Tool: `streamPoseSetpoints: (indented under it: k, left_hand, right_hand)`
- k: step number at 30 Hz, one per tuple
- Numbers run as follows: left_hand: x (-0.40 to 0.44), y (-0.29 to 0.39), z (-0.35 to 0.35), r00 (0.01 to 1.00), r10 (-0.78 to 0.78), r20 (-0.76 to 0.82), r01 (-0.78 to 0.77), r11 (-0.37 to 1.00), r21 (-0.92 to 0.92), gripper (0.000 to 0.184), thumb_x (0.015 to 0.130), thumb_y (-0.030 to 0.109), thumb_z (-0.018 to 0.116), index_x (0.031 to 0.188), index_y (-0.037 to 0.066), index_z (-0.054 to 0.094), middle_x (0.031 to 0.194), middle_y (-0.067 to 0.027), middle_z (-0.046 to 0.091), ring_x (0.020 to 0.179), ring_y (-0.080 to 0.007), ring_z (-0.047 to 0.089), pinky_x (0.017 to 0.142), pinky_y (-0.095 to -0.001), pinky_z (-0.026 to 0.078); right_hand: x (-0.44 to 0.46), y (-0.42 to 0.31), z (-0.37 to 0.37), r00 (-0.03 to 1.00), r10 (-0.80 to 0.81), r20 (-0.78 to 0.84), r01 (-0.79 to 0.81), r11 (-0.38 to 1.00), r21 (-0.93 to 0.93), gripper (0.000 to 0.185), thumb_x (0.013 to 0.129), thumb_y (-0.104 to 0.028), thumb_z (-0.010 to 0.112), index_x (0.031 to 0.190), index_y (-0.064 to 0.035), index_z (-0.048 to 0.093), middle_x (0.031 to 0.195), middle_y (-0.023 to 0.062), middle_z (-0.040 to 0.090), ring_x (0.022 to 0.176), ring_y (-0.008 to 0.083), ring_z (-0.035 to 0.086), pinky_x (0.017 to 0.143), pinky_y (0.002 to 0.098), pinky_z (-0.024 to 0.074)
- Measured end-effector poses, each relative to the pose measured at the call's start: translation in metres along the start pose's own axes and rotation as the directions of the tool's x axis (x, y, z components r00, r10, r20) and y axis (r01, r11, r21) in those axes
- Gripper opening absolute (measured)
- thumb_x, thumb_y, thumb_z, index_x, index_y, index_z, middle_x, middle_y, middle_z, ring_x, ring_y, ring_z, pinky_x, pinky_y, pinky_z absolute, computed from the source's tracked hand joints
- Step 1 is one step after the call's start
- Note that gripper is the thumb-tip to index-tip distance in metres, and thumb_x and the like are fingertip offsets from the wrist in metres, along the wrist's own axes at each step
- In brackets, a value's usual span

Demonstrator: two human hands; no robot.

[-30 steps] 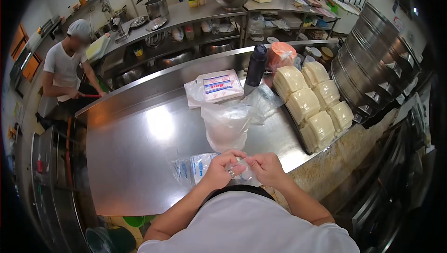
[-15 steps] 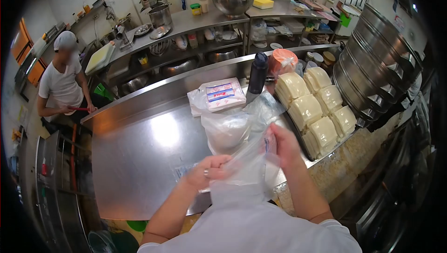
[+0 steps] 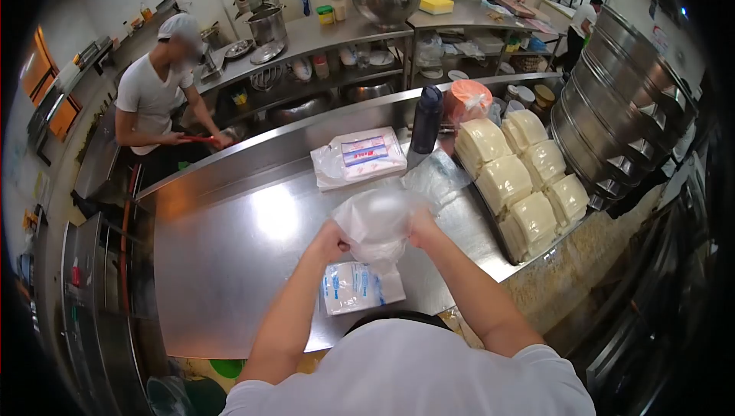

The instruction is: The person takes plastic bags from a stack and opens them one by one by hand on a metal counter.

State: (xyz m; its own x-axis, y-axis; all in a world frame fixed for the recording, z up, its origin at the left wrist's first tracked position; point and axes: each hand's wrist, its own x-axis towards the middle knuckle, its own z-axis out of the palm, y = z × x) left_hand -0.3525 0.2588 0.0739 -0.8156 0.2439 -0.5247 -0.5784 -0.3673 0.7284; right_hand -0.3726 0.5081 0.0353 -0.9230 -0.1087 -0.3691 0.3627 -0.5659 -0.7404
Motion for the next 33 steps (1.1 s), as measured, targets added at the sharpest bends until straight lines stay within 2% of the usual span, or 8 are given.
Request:
streamPoseSetpoints:
  k: [3, 6, 12, 18, 24, 27, 30, 33]
  left_hand:
    - [0.019, -0.022, -0.021, 0.998, 0.045, -0.039, -0.045, 0.999, 0.021, 0.017, 0.089, 0.017, 0.064, 0.105, 0.012, 0.067, 0.084, -0.0025, 0.067, 0.064, -0.0129, 0.059, 0.055, -0.0254, 0.046]
    - [-0.046, 0.007, 0.028, 0.892, 0.397, -0.215, -0.366, 0.915, 0.171, 0.020, 0.089, 0.010, 0.061, 0.109, 0.007, 0.066, 0.086, -0.0027, 0.068, 0.066, -0.0136, 0.058, 0.061, -0.0274, 0.049]
    - [-0.026, -0.044, 0.013, 0.728, 0.686, 0.003, -0.535, 0.566, 0.627, 0.026, 0.081, -0.003, 0.065, 0.106, 0.003, 0.067, 0.090, -0.0033, 0.068, 0.074, -0.0115, 0.060, 0.067, -0.0276, 0.051]
    - [-0.027, -0.050, 0.014, 0.746, 0.665, -0.049, -0.514, 0.620, 0.593, 0.016, 0.081, 0.000, 0.066, 0.098, 0.001, 0.065, 0.080, -0.0029, 0.066, 0.070, -0.0101, 0.059, 0.064, -0.0274, 0.049]
    - [-0.028, -0.054, 0.021, 0.725, 0.682, -0.099, -0.458, 0.585, 0.669, 0.009, 0.083, -0.001, 0.063, 0.092, 0.001, 0.061, 0.078, -0.0049, 0.065, 0.069, -0.0123, 0.059, 0.065, -0.0288, 0.049]
    - [-0.032, -0.059, 0.019, 0.712, 0.691, -0.123, -0.505, 0.626, 0.594, 0.007, 0.087, 0.001, 0.062, 0.094, 0.000, 0.061, 0.080, -0.0076, 0.064, 0.071, -0.0149, 0.060, 0.066, -0.0302, 0.049]
    - [-0.056, -0.062, 0.010, 0.665, 0.732, -0.146, -0.511, 0.589, 0.626, 0.010, 0.092, 0.005, 0.063, 0.101, 0.002, 0.061, 0.087, -0.0081, 0.066, 0.077, -0.0173, 0.062, 0.072, -0.0311, 0.051]
    - [-0.086, -0.088, -0.017, 0.691, 0.721, -0.050, -0.422, 0.459, 0.782, 0.022, 0.094, 0.013, 0.064, 0.112, 0.002, 0.061, 0.105, -0.0150, 0.066, 0.096, -0.0273, 0.063, 0.086, -0.0393, 0.050]
  right_hand:
    - [-0.026, -0.032, 0.016, 0.997, -0.034, 0.066, 0.051, 0.960, -0.276, 0.038, 0.086, -0.004, 0.068, 0.123, -0.0038, 0.063, 0.113, 0.0063, 0.068, 0.101, 0.0183, 0.065, 0.082, 0.0386, 0.0537]
    - [-0.067, -0.075, 0.017, 0.912, -0.179, 0.370, 0.328, 0.860, -0.390, 0.044, 0.083, -0.006, 0.071, 0.125, -0.0016, 0.062, 0.110, 0.0070, 0.068, 0.102, 0.0198, 0.063, 0.086, 0.0380, 0.0519]
    - [-0.097, -0.051, 0.046, 0.822, -0.115, 0.558, 0.513, 0.574, -0.638, 0.075, 0.075, -0.020, 0.088, 0.137, 0.0016, 0.052, 0.126, 0.0101, 0.064, 0.122, 0.0221, 0.056, 0.109, 0.0371, 0.0408]
    - [-0.080, -0.005, -0.023, 0.939, -0.081, 0.334, 0.309, 0.621, -0.720, 0.087, 0.072, -0.037, 0.090, 0.139, 0.0023, 0.051, 0.128, 0.0156, 0.064, 0.118, 0.0257, 0.059, 0.100, 0.0384, 0.0470]
    - [-0.110, 0.049, -0.024, 0.971, 0.238, -0.026, -0.008, -0.078, -0.997, 0.049, 0.077, -0.030, 0.084, 0.109, 0.0036, 0.072, 0.100, 0.0179, 0.074, 0.088, 0.0263, 0.071, 0.075, 0.0415, 0.0557]
    - [-0.113, 0.101, -0.037, 0.993, -0.031, 0.112, 0.109, -0.107, -0.988, 0.035, 0.075, -0.027, 0.082, 0.091, 0.0032, 0.075, 0.081, 0.0171, 0.074, 0.075, 0.0272, 0.072, 0.069, 0.0412, 0.0540]
    - [-0.116, 0.103, -0.064, 0.981, 0.194, -0.014, -0.099, 0.436, -0.894, 0.034, 0.075, -0.026, 0.079, 0.091, 0.0041, 0.073, 0.085, 0.0228, 0.072, 0.077, 0.0330, 0.072, 0.069, 0.0419, 0.0537]
    - [-0.135, 0.091, -0.064, 0.973, 0.227, -0.046, -0.160, 0.513, -0.844, 0.032, 0.078, -0.024, 0.076, 0.092, 0.0050, 0.072, 0.083, 0.0220, 0.072, 0.075, 0.0310, 0.071, 0.070, 0.0407, 0.0535]
